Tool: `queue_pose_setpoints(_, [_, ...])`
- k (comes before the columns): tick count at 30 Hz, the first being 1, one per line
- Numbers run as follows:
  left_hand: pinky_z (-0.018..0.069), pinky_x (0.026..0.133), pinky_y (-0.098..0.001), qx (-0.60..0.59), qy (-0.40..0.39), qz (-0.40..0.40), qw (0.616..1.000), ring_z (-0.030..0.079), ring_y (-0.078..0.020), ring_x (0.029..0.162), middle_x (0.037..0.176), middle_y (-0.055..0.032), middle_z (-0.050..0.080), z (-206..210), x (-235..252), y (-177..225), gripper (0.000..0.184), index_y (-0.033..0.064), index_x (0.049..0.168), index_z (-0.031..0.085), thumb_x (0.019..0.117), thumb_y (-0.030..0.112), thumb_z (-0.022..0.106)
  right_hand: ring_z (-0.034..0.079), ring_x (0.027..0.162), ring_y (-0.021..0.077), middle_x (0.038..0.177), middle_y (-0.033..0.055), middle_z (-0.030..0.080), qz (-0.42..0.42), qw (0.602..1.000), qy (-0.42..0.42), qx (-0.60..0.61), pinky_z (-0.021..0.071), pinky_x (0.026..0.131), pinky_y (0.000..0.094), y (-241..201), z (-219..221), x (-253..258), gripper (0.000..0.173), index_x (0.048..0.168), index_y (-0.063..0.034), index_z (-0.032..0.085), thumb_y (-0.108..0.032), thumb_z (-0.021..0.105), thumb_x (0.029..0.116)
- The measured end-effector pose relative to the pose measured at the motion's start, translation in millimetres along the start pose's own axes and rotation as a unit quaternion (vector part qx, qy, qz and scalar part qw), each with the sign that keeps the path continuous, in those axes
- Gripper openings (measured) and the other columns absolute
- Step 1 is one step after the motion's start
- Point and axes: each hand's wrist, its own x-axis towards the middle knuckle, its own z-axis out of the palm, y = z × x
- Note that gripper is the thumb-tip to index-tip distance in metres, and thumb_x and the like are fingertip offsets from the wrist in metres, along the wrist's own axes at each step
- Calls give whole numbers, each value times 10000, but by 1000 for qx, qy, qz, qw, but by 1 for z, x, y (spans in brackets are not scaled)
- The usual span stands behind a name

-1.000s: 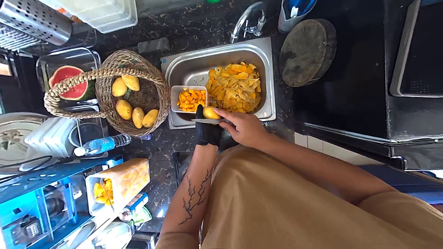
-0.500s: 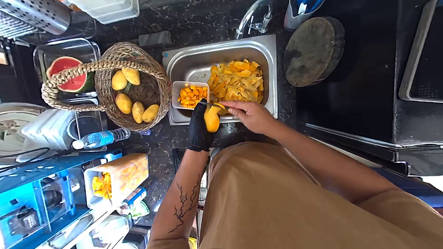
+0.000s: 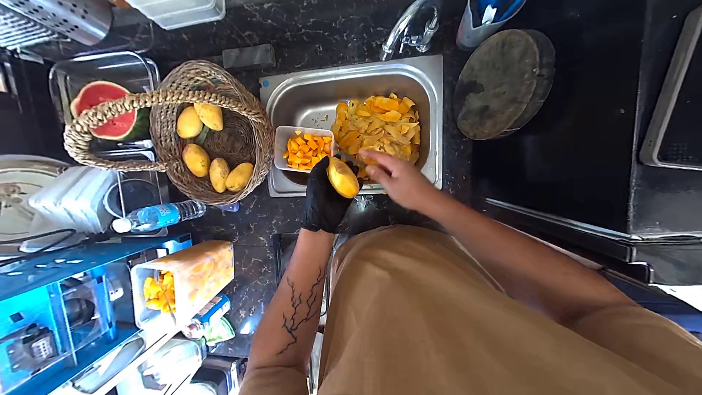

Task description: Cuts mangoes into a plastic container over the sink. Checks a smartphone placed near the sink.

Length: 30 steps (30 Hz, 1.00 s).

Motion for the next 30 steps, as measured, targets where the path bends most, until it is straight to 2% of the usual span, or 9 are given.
queue_pose_setpoints(2, [592,753,-423,-28,33,20,999,671,-236,881,1005,-114,655,4,6,-5,439,114,1177,551,1060,497,372,692,849,224,1104,61,723,-48,999,21,4,585,757,534,-13,17,-21,436,1495,-298,542,-403,511,1073])
queue_pose_setpoints(5, [593,724,-378,-65,54,57,995,665,-195,845,978,-89,639,10,8,-15,438,134,1195,529,1064,518,363,685,1142,170,1395,-39,653,-81,995,43,-41,563,963,507,-12,29,-30,464,1522,-316,514,-438,499,1075])
queue_pose_setpoints(8, [576,791,-377,-104,65,78,989,645,-177,893,1025,-77,613,19,5,-21,419,134,1239,499,1083,486,335,688,1139,169,1370,-26,669,-122,987,77,-73,567,956,480,-8,32,-28,448,1514,-303,529,-413,494,1081])
queue_pose_setpoints(12, [570,777,-362,-124,105,50,985,628,-158,855,977,-62,604,43,-8,-14,440,123,1213,498,1087,491,290,696,1112,149,1307,-28,701,-150,981,91,-84,578,938,448,-4,33,-26,409,1484,-317,565,-380,488,1087])
queue_pose_setpoints(16, [589,657,-314,-110,51,58,991,653,-139,742,862,-39,625,10,4,-16,370,143,1106,544,1089,444,330,641,1226,78,1413,-95,639,-124,992,14,12,535,1053,422,-5,24,-22,368,1440,-322,610,-340,464,1103])
queue_pose_setpoints(19, [593,657,-337,-76,26,36,996,672,-177,802,933,-71,649,-5,1,-12,326,147,1116,571,1075,416,391,651,1194,97,1367,-50,665,-112,992,-15,61,535,1042,431,-2,12,-13,365,1429,-284,620,-329,465,1102])
queue_pose_setpoints(23, [545,524,-288,-28,2,12,1000,654,-185,686,917,-114,655,-6,-7,-10,444,118,1171,589,1060,505,404,651,1188,104,1365,-31,667,-98,993,-17,60,526,1045,427,4,-2,9,383,1442,-279,610,-361,452,1103])
queue_pose_setpoints(27, [571,565,-300,-12,-16,9,1000,666,-183,733,928,-107,654,-2,-13,-8,441,102,1168,585,1067,494,409,663,1129,114,1347,14,672,-87,992,-15,88,531,1001,378,5,-10,21,382,1441,-215,610,-319,463,1104])
queue_pose_setpoints(30, [576,596,-299,-11,-116,-19,993,663,-187,744,893,-99,644,-12,-15,-9,476,84,1106,598,1070,509,387,666,1084,124,1321,34,680,-69,994,4,85,533,972,378,11,-13,31,387,1439,-199,611,-323,459,1105])
